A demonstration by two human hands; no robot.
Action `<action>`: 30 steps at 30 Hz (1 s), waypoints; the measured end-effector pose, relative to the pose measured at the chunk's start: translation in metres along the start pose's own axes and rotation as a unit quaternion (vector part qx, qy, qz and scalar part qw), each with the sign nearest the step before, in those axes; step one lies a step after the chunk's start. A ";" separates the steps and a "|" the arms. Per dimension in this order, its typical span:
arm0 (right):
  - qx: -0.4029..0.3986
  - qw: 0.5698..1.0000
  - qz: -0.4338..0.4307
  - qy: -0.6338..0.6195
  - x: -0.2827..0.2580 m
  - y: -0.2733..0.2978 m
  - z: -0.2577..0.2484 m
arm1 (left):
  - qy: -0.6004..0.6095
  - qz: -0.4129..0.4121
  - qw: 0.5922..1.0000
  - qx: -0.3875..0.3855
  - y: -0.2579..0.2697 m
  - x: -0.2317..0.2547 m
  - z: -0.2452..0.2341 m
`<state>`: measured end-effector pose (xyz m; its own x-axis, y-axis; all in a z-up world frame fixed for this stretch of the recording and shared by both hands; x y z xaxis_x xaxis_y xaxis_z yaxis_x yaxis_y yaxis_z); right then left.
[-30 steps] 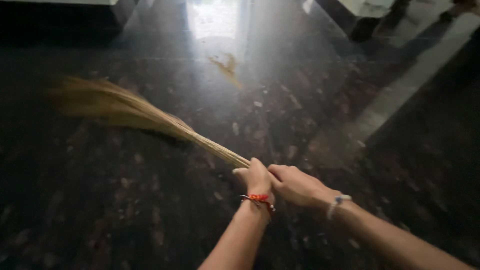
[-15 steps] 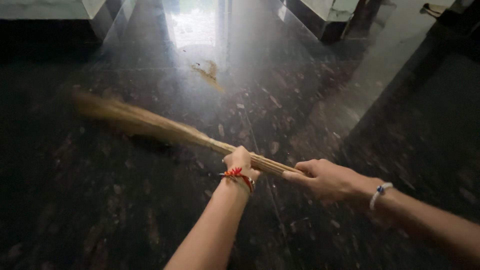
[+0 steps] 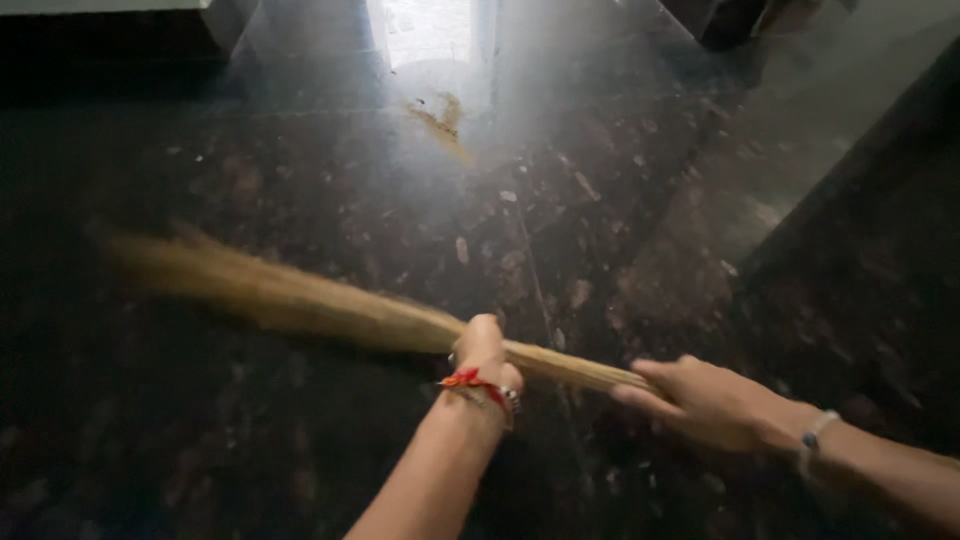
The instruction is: The person spreads a rug on the floor by hand and then sweeps the dark polished floor surface using a broom.
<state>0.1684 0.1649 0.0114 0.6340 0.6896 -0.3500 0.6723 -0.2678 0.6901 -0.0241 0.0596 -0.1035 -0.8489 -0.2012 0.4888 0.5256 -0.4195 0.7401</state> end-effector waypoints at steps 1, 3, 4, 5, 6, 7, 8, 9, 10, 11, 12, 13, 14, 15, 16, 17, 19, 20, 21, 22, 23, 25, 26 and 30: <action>-0.007 0.999 0.031 0.021 0.018 0.002 -0.002 | 0.016 -0.016 1.000 0.015 0.001 0.001 -0.006; -0.020 0.994 0.091 0.064 0.047 0.003 -0.005 | 0.031 -0.026 0.998 0.037 0.005 0.006 -0.012; -0.015 0.992 0.108 0.059 0.056 0.002 -0.008 | 0.029 -0.020 0.998 0.045 0.007 0.011 -0.012; -0.009 0.991 0.122 0.056 0.064 0.000 -0.013 | 0.028 -0.011 0.998 0.052 0.007 0.018 -0.009; -0.002 0.989 0.136 0.053 0.071 -0.003 -0.019 | 0.018 -0.007 0.999 0.043 0.006 0.023 0.000; 0.031 0.990 0.124 0.055 0.072 -0.008 -0.028 | 0.007 -0.004 0.999 0.035 0.004 0.027 0.006; 0.064 0.990 0.112 0.057 0.074 -0.014 -0.039 | -0.005 0.000 1.000 0.028 0.002 0.030 0.011; 0.099 0.988 0.099 0.057 0.075 -0.020 -0.052 | -0.015 0.001 0.999 0.035 -0.001 0.033 0.016; 0.105 0.988 0.097 0.056 0.078 -0.028 -0.061 | -0.024 0.003 0.999 0.042 -0.004 0.037 0.021; 0.110 0.988 0.095 0.055 0.080 -0.037 -0.072 | -0.034 0.005 0.998 0.048 -0.008 0.039 0.024; 0.116 0.987 0.093 0.055 0.082 -0.046 -0.081 | -0.038 0.008 0.998 0.045 -0.012 0.042 0.027; 0.119 0.987 0.094 0.050 0.085 -0.055 -0.090 | -0.041 0.010 0.998 0.042 -0.017 0.043 0.031; 0.123 0.987 0.096 0.046 0.086 -0.065 -0.098 | -0.045 0.012 0.998 0.038 -0.022 0.044 0.034; 0.128 0.986 0.097 0.042 0.087 -0.074 -0.107 | -0.043 0.016 0.999 0.027 -0.028 0.044 0.038; 0.147 0.984 0.084 0.047 0.084 -0.082 -0.118 | -0.041 0.020 0.999 0.015 -0.033 0.044 0.042; 0.165 0.982 0.071 0.051 0.080 -0.089 -0.128 | -0.040 0.024 0.999 0.004 -0.037 0.043 0.044; 0.177 0.981 0.062 0.047 0.076 -0.102 -0.146 | -0.032 0.020 0.999 -0.024 -0.043 0.035 0.049; 0.171 0.982 0.067 0.040 0.073 -0.109 -0.154 | -0.029 0.019 0.999 -0.037 -0.045 0.032 0.051; 0.165 0.983 0.072 0.032 0.071 -0.114 -0.159 | -0.031 0.018 0.999 -0.034 -0.047 0.030 0.051; 0.165 0.984 0.063 0.031 0.067 -0.118 -0.164 | -0.034 0.017 0.999 -0.031 -0.049 0.029 0.050; 0.165 0.984 0.056 0.029 0.066 -0.120 -0.169 | -0.038 0.014 0.999 -0.029 -0.050 0.026 0.050; 0.171 0.985 0.025 0.030 0.068 -0.114 -0.170 | -0.027 0.025 0.999 -0.020 -0.054 0.027 0.050; 0.177 0.984 0.001 0.033 0.073 -0.106 -0.165 | -0.021 0.030 0.999 -0.016 -0.057 0.028 0.050; 0.092 0.995 -0.009 0.042 0.114 -0.080 -0.135 | -0.014 0.049 0.999 -0.002 -0.067 0.028 0.059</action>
<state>0.1348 0.3557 0.0019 0.5921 0.7468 -0.3028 0.7472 -0.3680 0.5534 -0.0796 0.1346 -0.1126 -0.7913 -0.2169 0.5717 0.6059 -0.4033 0.6857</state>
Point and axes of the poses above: each hand's wrist, its own y-axis away from the middle knuckle, its own z-axis out of the palm, x = y × z, the point moved 9 cm from there along -y, towards the middle knuckle, and after that the axes turned 9 degrees about -x, right-handed, at the moved point
